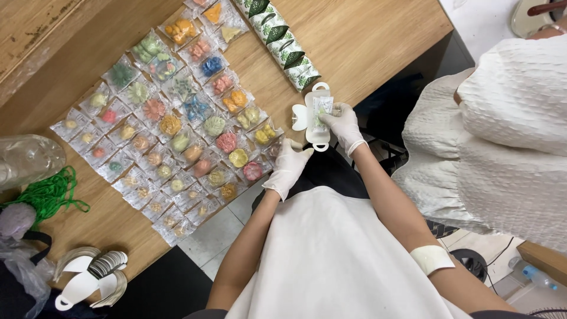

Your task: Packaging small colorful shaped items into white petal-shaped paper containers.

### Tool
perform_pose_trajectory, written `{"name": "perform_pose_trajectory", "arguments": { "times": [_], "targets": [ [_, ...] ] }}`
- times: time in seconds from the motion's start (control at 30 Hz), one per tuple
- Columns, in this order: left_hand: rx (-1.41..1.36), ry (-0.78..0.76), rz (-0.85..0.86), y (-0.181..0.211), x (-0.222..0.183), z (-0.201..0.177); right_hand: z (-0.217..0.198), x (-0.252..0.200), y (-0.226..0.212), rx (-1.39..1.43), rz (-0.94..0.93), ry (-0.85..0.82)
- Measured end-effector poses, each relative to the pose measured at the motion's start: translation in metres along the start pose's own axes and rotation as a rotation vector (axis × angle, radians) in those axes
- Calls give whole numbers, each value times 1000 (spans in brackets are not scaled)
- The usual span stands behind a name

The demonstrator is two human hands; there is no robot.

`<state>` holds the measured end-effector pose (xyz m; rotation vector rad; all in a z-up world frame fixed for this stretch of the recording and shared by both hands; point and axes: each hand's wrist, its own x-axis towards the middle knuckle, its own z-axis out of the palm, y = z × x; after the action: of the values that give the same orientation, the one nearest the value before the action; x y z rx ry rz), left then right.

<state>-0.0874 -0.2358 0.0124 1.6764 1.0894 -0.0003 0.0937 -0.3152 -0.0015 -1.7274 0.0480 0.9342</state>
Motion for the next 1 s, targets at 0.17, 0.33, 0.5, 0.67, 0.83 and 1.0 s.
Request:
{"name": "perform_pose_trajectory", "arguments": {
  "times": [0.17, 0.33, 0.5, 0.67, 0.83, 1.0],
  "targets": [
    [-215, -268, -281, -6, -1, 16, 7, -2, -3, -173, -29, 33],
    [-346, -431, -361, 12, -3, 13, 15, 0, 0, -277, 23, 83],
    [-367, -407, -368, 4, 4, 29, 16, 9, 14, -614, -166, 158],
    [-358, -431, -345, -2, 6, 37, 20, 5, 10, -760, -228, 202],
    [-360, -315, -583, 8, 8, 51, 24, 0, 4, -618, -199, 204],
    [-497, -384, -719, -7, 15, 60, 26, -32, -32, -776, -292, 294]
  ]
}}
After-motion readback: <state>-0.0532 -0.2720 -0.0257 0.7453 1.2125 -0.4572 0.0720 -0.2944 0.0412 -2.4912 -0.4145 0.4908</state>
